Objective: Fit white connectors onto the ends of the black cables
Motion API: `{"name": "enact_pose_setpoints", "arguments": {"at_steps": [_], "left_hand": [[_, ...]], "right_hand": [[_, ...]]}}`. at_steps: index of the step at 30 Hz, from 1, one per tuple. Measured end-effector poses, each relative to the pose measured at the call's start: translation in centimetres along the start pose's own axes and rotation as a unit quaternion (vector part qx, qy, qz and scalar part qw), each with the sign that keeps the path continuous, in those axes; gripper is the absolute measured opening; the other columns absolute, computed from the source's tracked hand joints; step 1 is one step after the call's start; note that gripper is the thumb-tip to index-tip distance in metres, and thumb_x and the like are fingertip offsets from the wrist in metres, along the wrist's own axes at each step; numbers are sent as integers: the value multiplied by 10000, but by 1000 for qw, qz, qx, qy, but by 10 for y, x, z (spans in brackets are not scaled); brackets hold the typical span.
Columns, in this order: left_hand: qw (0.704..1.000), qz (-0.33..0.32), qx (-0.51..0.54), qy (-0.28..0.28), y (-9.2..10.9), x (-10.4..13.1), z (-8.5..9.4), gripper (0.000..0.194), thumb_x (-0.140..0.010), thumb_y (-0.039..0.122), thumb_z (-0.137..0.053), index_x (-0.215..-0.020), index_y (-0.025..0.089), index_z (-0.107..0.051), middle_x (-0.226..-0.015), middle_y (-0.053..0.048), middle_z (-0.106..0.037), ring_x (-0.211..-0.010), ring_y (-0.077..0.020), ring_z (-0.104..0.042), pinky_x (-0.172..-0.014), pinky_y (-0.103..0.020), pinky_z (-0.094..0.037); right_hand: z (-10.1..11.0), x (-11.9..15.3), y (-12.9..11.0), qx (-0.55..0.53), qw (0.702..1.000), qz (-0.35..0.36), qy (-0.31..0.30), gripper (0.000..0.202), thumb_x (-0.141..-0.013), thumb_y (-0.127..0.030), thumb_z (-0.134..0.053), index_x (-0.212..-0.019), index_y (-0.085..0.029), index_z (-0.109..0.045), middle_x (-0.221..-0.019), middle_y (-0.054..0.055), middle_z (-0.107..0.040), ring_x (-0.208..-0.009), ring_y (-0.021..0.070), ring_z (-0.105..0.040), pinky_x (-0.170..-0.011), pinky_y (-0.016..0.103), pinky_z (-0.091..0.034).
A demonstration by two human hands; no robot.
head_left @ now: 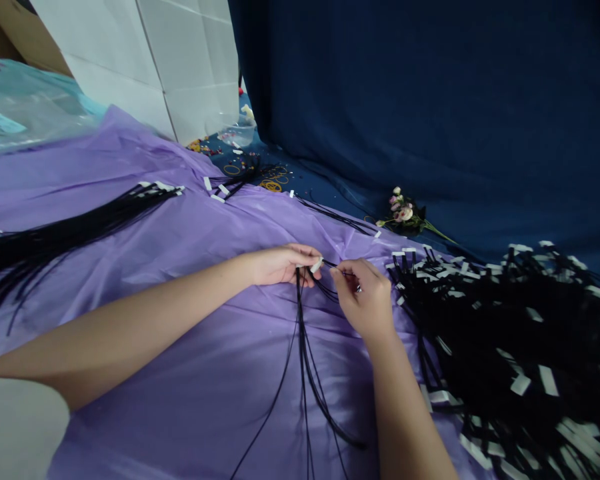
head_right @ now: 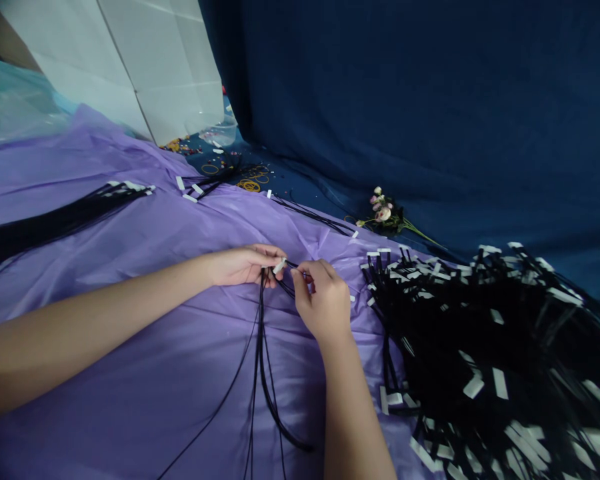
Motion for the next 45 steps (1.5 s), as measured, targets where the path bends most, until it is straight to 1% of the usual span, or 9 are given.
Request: {"name": "enact_pose_setpoints", "arguments": {"at_steps": [5, 18, 26, 34, 45], "left_hand": [[1000, -1, 1, 1, 1, 0, 0, 198, -774, 259, -675, -891, 146, -561, -787, -29, -659, -625, -116, -628, -665, -273, -477], [1000, -9, -8, -6, 1, 1, -1, 180, -808, 265, -647, -909, 151, -553, -809, -30, -658, -642, -114, -629, -680, -280, -472], [1000, -15, -22, -7, 0, 0, -2, 200, -803, 258, -652, -935, 157, -541, -812, -35, -668, -645, -110, -626, -683, -283, -472], [1000, -14, -25, -11, 0, 0, -2, 199, -796, 259, -661, -915, 155, -540, -813, -42, -673, -659, -112, -628, -696, -284, -473], [1000, -11, -23, -11, 0, 1, -2, 180, -796, 242, -656, -899, 152, -539, -802, -41, -670, -657, -114, -628, -697, -289, -467]], "right_hand": [[-1, 1, 2, -5, 1000, -5, -2, 109, -869, -222, -560, -770, -181, -584, -701, -2, -565, -591, 104, -499, -599, 233, -392], [1, -1, 1, -10, 1000, -6, -1, 125, -862, -217, -574, -745, -173, -577, -685, -8, -556, -581, 93, -483, -595, 225, -383], [0, -1, 0, -3, 1000, -9, -5, 119, -863, -225, -562, -752, -185, -579, -691, 0, -564, -588, 109, -496, -591, 235, -384], [-3, -1, 0, 14, 1000, 0, -9, 131, -869, -223, -536, -746, -192, -566, -685, 6, -563, -580, 116, -489, -588, 240, -380], [-4, -1, -1, 19, 1000, -5, -8, 133, -869, -225, -536, -743, -189, -556, -680, 1, -543, -565, 110, -472, -583, 234, -375]]}}
Point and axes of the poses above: each hand's wrist, its own x-axis away from the middle knuckle, its own z-axis out of the back of the hand, y = z × x, the point moved 4 cm from there along -x, towards the middle knuckle
